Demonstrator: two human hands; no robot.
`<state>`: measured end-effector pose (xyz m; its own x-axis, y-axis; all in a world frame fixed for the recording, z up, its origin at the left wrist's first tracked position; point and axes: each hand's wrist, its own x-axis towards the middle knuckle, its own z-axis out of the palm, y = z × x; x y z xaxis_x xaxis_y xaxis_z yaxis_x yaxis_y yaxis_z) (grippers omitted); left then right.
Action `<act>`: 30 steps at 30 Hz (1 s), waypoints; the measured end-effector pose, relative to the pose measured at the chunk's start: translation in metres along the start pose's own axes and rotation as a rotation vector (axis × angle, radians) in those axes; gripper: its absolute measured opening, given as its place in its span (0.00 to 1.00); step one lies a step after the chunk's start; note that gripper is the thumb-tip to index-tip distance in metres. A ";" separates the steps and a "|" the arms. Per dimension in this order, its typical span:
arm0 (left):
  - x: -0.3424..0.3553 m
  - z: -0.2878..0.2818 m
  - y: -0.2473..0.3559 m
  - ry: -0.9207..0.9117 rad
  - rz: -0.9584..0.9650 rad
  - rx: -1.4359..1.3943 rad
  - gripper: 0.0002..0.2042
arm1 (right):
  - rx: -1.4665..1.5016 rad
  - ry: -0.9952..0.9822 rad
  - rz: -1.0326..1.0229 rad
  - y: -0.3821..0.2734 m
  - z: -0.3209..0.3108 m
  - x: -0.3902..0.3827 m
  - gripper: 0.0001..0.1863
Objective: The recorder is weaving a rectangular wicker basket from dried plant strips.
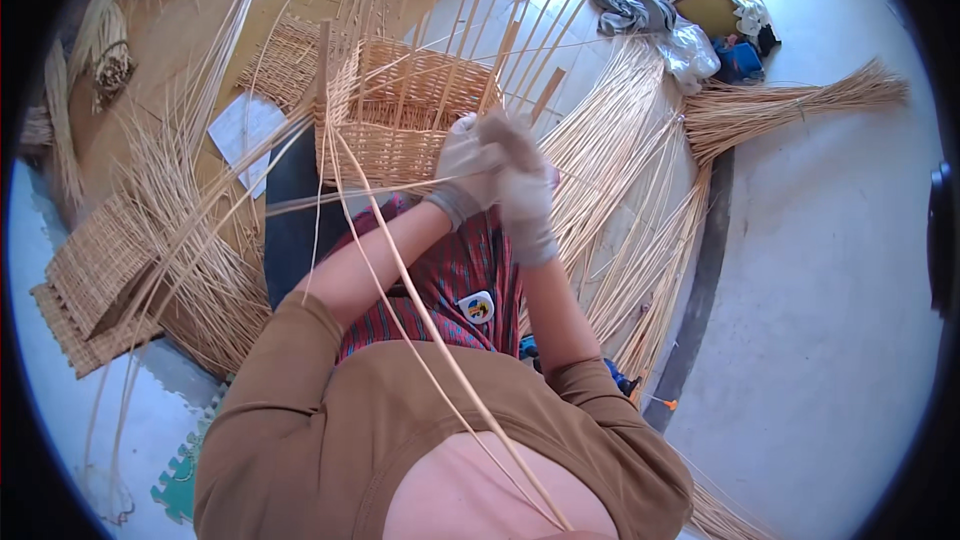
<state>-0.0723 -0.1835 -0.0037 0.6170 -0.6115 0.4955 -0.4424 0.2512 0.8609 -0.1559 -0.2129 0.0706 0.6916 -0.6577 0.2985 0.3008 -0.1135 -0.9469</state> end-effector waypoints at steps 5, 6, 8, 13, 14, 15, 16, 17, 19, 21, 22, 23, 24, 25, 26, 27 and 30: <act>-0.007 -0.038 0.022 0.208 -0.375 -0.591 0.11 | -0.472 -0.002 0.313 0.018 -0.074 0.054 0.22; -0.004 -0.045 0.017 0.246 -0.512 -0.696 0.12 | -0.695 -0.065 0.359 0.018 -0.072 0.053 0.21; 0.023 -0.040 0.020 0.233 -0.230 -0.476 0.13 | -0.632 -0.016 0.390 0.038 -0.071 0.050 0.22; 0.110 0.034 0.004 -0.098 -0.089 0.021 0.17 | -1.221 0.392 -0.221 0.076 -0.042 0.044 0.15; 0.116 0.029 -0.052 -0.204 0.037 0.491 0.25 | -1.226 0.258 -0.155 0.071 0.001 0.046 0.18; 0.108 0.045 -0.027 -0.297 -0.060 0.242 0.28 | -1.234 0.274 0.042 0.076 -0.035 0.047 0.19; 0.099 0.046 0.025 -0.388 -0.161 0.014 0.30 | -1.210 0.293 0.230 0.075 -0.071 0.051 0.20; 0.081 0.033 0.062 -0.420 0.040 0.179 0.31 | -1.293 0.232 0.079 0.087 -0.110 0.048 0.22; 0.033 -0.009 0.052 -0.026 0.186 -0.104 0.21 | -1.052 0.264 0.197 0.072 -0.085 0.059 0.23; -0.020 -0.065 0.026 -0.018 0.005 -0.021 0.15 | -1.000 0.415 0.145 0.048 -0.049 0.049 0.26; -0.049 -0.086 0.001 0.185 -0.085 -0.003 0.09 | -0.807 0.509 0.062 0.031 -0.023 0.043 0.27; -0.067 -0.109 -0.016 0.356 -0.287 0.124 0.08 | -1.016 0.578 -0.197 0.026 -0.016 0.032 0.25; -0.063 -0.138 0.002 0.452 -0.187 0.439 0.08 | -0.987 0.439 -0.295 0.008 -0.001 0.014 0.23; -0.066 -0.160 -0.012 0.545 -0.360 0.358 0.14 | -0.943 0.289 -0.399 -0.015 0.026 -0.003 0.22; -0.056 -0.168 0.008 0.552 -0.482 0.524 0.24 | -0.792 0.087 -0.430 -0.025 0.045 -0.019 0.20; -0.051 -0.178 0.003 0.539 -0.263 0.779 0.36 | -0.710 -0.115 -0.483 -0.041 0.073 -0.030 0.19; -0.030 -0.177 0.001 0.444 -0.232 0.588 0.47 | -0.597 -0.155 -0.450 -0.033 0.095 -0.041 0.11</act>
<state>0.0236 -0.0322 0.0027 0.8844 -0.2103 0.4166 -0.4663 -0.3624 0.8070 -0.1313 -0.1116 0.1008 0.6839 -0.3458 0.6424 0.1998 -0.7581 -0.6208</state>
